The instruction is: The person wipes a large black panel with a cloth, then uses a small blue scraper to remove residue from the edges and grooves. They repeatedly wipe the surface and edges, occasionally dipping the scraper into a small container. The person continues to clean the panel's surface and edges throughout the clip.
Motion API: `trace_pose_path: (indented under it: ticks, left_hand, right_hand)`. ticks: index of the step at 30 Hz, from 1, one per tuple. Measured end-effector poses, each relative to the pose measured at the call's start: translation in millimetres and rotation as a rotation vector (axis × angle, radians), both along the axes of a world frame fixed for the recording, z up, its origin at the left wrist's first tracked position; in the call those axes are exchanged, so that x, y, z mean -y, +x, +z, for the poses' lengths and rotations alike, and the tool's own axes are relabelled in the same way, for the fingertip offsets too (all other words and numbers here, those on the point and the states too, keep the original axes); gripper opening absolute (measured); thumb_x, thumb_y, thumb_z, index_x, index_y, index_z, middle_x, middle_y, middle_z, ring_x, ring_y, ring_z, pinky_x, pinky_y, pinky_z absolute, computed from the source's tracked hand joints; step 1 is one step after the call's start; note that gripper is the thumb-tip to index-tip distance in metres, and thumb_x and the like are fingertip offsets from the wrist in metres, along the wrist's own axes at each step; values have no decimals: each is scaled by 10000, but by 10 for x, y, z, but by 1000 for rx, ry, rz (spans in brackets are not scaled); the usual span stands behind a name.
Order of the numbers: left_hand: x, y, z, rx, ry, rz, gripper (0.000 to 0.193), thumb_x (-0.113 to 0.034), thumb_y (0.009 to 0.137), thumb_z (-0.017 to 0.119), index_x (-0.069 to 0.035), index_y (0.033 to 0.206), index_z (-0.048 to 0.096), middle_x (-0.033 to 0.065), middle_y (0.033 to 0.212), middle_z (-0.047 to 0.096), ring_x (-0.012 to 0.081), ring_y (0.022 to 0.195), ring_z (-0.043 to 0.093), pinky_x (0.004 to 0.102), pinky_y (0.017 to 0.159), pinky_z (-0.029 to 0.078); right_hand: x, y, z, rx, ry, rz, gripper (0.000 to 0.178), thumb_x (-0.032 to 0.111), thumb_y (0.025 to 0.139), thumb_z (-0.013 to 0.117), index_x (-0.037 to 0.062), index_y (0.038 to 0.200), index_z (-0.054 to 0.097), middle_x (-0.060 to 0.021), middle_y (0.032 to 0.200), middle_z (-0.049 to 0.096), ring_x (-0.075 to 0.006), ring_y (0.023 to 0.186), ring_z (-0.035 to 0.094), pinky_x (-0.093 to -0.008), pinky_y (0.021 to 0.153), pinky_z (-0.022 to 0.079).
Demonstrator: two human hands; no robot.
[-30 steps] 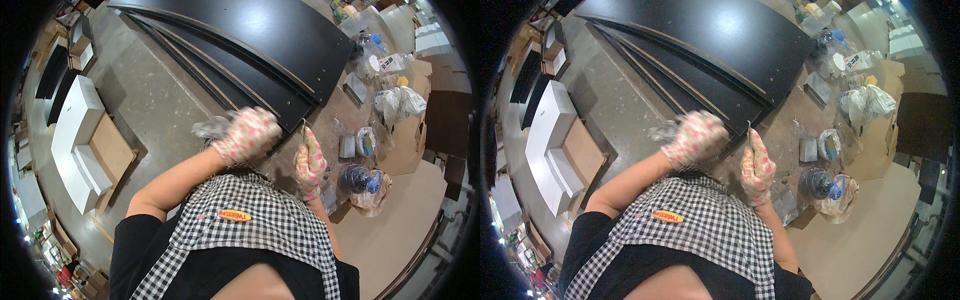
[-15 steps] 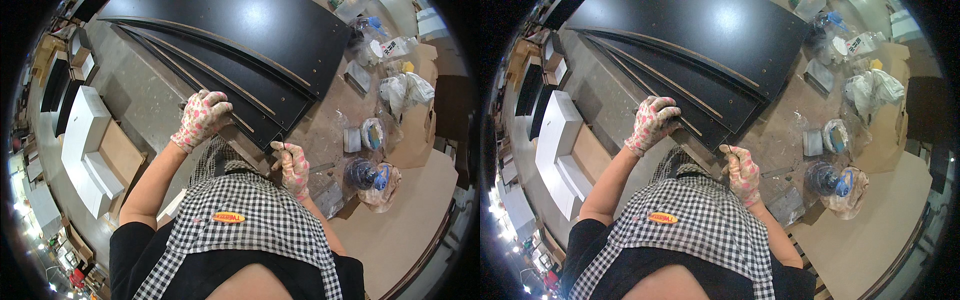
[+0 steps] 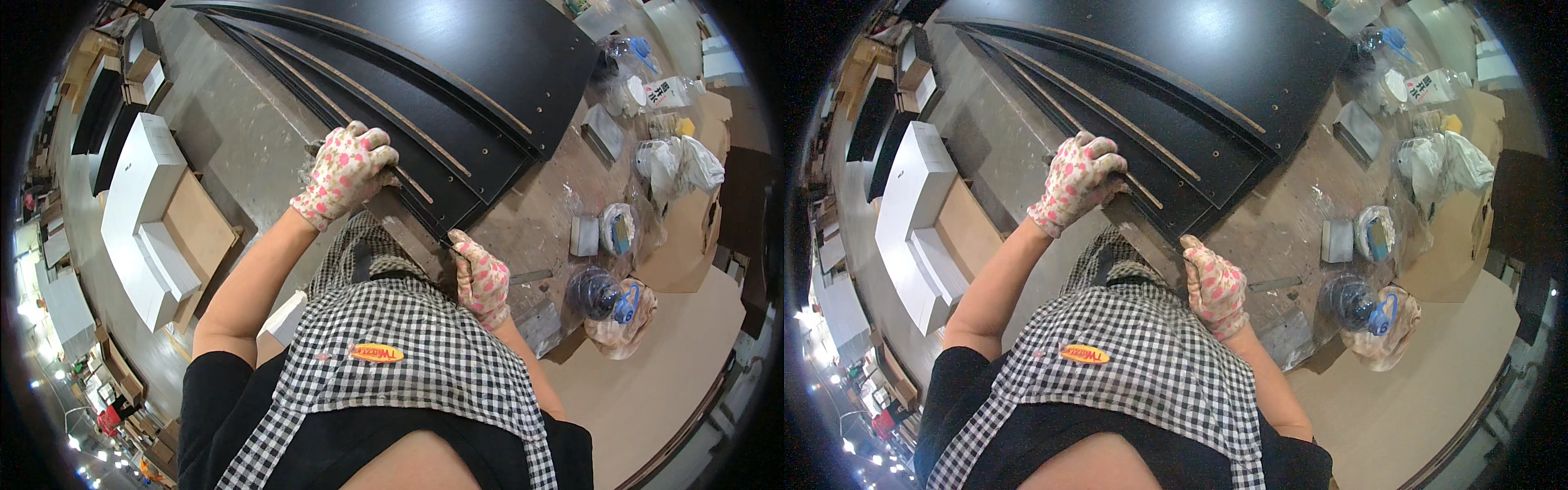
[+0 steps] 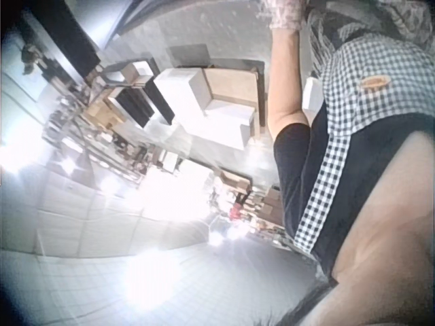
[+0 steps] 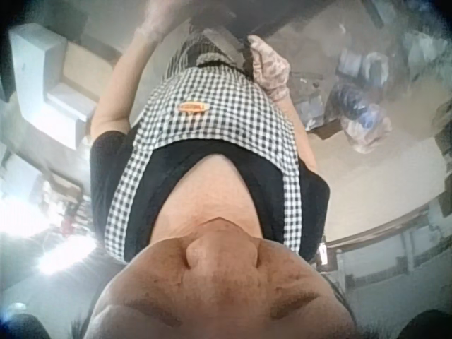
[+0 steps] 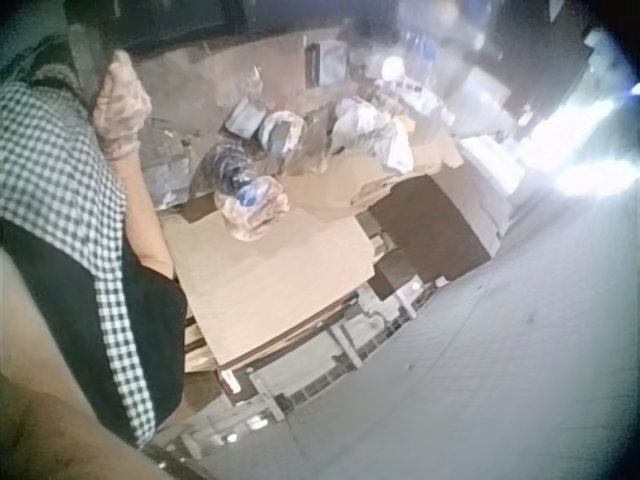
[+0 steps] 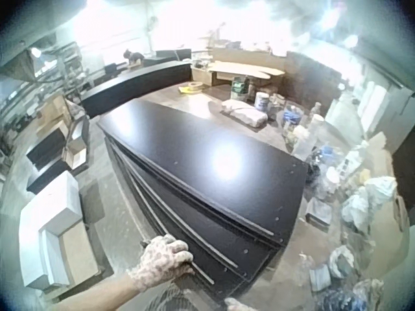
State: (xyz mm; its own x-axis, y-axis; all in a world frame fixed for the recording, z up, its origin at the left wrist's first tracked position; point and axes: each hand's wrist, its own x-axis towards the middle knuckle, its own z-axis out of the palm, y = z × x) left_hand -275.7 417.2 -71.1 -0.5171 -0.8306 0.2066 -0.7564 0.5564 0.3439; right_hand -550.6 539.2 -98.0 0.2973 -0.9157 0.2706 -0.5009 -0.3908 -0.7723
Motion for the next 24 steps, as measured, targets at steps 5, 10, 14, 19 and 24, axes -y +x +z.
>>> trace_pose_path:
  ticks: [5, 10, 14, 19, 24]
  left_hand:
    - [121, -86, 74, 9, 49, -31, 272, -239, 735, 783, -134, 962, 676, 34, 1008, 603, 278, 961, 562, 423, 810, 469]
    - [124, -274, 105, 18, 33, 96, 299, -246, 736, 790, -131, 991, 683, 55, 1032, 608, 278, 989, 582, 428, 816, 484]
    - [58, -297, 84, -75, 22, 235, 293, -240, 771, 787, -119, 1013, 676, 67, 1014, 612, 281, 1020, 597, 431, 836, 499]
    - [29, -136, -6, -97, -17, 113, 233, -226, 776, 775, -108, 969, 718, 66, 1031, 642, 278, 1025, 607, 416, 848, 519]
    - [38, -100, -85, -150, -45, 111, 228, -218, 765, 790, -116, 958, 727, 68, 1024, 640, 296, 1030, 590, 415, 862, 509]
  right_hand:
    - [-6, -24, -28, -9, 35, 24, 241, -31, 889, 621, 12, 1126, 606, -177, 1151, 712, -306, 979, 729, -363, 799, 596]
    - [47, 16, 55, 3, 36, 2, 233, -20, 908, 605, 6, 1140, 618, -183, 1139, 715, -303, 938, 735, -356, 770, 596]
    - [212, 7, 244, -136, 56, 20, 274, -13, 911, 609, 15, 1182, 642, -172, 1054, 732, -281, 864, 740, -349, 723, 589]
    - [471, 100, 290, -236, 54, 114, 449, 32, 881, 618, 113, 1322, 630, -127, 943, 731, -274, 728, 708, -347, 642, 565]
    - [573, 114, 282, -358, 122, 160, 487, -14, 848, 596, 135, 1308, 654, -153, 1012, 734, -286, 805, 729, -355, 678, 580]
